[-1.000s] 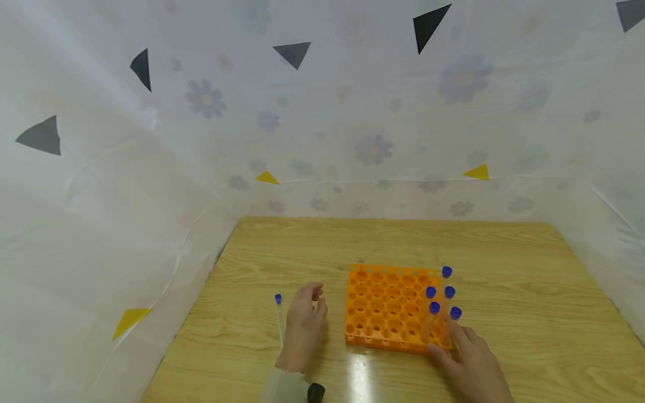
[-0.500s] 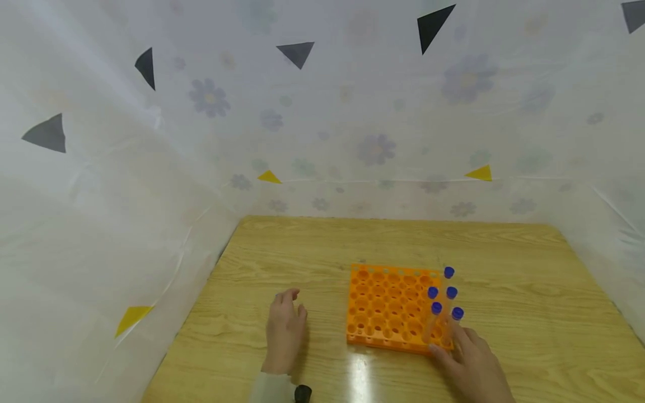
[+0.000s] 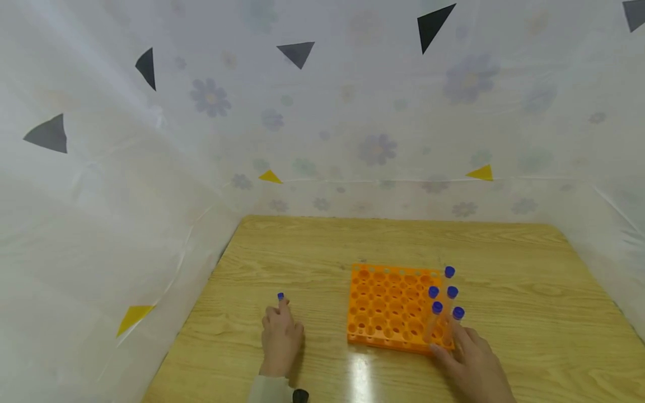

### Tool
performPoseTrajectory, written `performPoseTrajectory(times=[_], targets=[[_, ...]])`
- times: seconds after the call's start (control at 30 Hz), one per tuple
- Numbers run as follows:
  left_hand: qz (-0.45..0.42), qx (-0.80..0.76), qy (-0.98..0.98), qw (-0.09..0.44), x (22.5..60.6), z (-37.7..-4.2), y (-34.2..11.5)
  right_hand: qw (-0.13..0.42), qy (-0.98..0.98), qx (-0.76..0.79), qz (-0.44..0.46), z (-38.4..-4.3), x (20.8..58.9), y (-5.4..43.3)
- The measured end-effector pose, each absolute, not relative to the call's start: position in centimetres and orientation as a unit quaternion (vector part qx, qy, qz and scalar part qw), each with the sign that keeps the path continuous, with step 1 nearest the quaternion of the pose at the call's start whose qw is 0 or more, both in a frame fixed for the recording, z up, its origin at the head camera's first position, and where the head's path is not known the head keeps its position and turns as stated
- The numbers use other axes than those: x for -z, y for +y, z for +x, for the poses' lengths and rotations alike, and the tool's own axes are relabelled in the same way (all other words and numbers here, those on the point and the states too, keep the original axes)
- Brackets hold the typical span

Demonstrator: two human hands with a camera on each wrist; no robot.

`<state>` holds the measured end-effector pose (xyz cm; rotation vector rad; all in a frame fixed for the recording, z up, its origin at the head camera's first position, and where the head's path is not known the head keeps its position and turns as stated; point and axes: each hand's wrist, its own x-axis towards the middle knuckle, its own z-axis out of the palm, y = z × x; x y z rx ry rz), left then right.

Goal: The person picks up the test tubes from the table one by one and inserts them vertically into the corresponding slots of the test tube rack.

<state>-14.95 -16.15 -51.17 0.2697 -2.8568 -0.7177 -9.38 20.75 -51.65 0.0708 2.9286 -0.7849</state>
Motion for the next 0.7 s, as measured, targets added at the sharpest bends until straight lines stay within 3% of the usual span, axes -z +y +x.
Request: performPoseTrajectory(times=[0.23,0.7], targets=[[0.107,0.250,-0.960,0.069,51.78,-14.93,-16.09,0.042,0.964,0.262,0.020,-9.33,51.63,20.65],[0.090,0.241,-0.963,0.084,52.14,-14.92,-16.23,0.037,0.965,0.259,0.020,-9.21,51.64,20.60]])
